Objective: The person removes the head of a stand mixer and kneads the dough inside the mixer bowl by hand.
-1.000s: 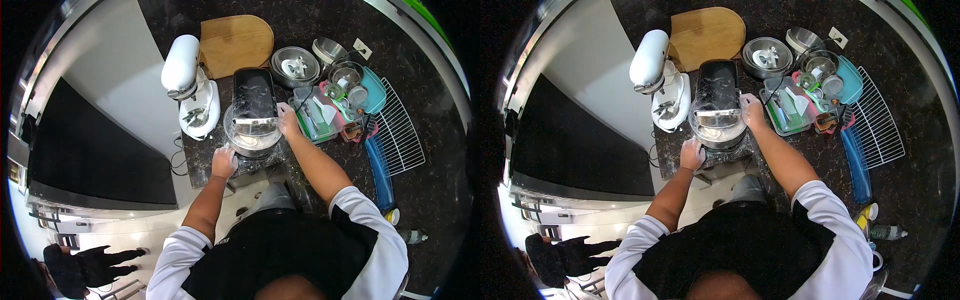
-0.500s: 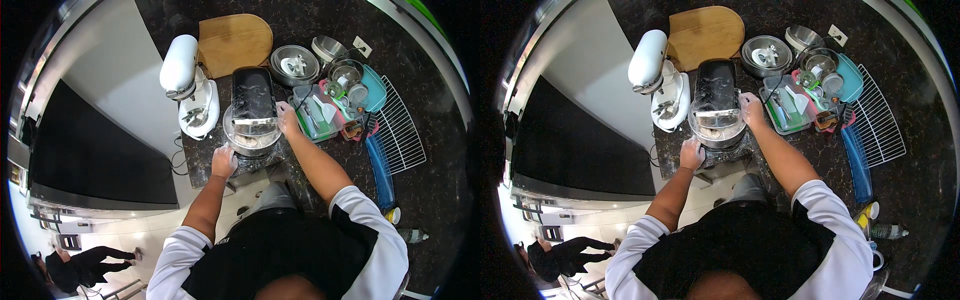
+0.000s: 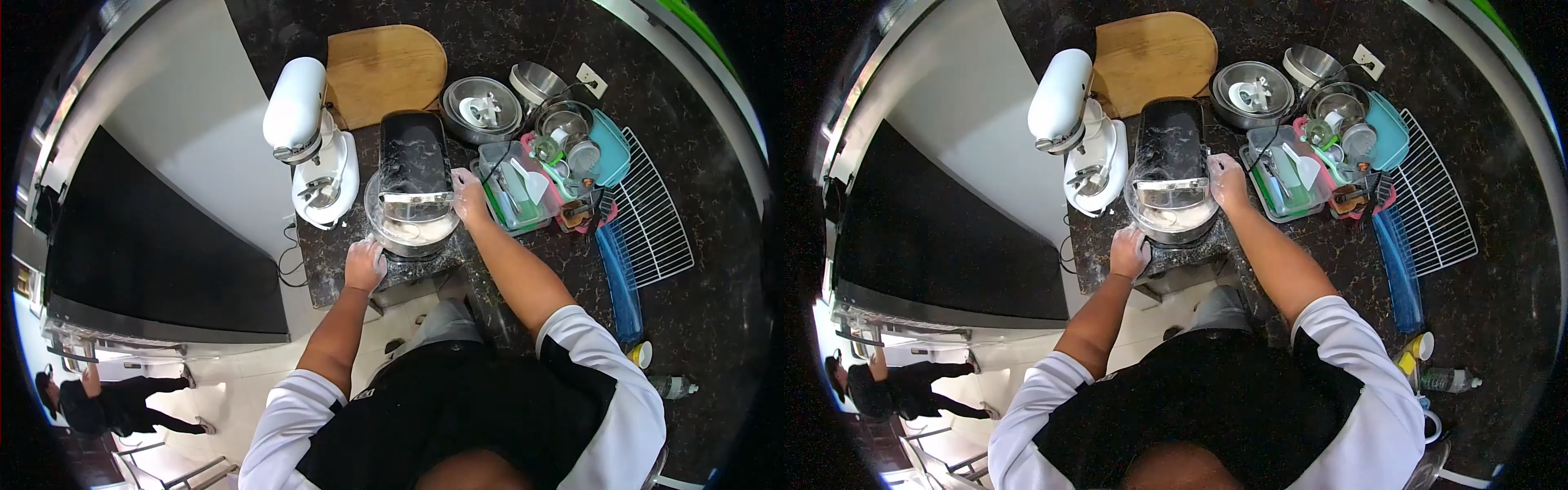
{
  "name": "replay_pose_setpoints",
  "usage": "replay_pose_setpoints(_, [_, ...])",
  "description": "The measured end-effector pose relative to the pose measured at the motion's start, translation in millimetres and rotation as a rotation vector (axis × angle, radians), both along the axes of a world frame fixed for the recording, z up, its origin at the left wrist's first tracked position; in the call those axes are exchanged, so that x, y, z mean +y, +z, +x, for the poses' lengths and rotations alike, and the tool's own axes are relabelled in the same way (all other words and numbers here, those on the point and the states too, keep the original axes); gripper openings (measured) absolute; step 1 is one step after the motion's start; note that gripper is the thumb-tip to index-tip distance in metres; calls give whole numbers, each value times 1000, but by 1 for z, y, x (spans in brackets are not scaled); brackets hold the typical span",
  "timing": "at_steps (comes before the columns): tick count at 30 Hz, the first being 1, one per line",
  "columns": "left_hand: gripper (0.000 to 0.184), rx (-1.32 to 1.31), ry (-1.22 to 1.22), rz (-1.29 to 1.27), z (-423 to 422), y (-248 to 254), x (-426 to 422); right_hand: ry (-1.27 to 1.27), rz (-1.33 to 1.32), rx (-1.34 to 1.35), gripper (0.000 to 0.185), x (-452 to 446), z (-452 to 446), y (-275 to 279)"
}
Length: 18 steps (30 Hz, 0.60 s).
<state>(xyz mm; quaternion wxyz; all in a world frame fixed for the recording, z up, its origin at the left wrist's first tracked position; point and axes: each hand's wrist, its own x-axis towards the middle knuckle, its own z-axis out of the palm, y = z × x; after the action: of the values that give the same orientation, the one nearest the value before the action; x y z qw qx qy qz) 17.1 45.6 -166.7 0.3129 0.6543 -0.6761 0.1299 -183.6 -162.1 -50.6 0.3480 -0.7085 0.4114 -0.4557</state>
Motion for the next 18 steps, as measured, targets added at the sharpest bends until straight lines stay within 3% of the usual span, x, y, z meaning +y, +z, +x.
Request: replay_pose_setpoints(18, [27,-17,29,-25,1,-7,-1,34,44,96,24,2,-6,8])
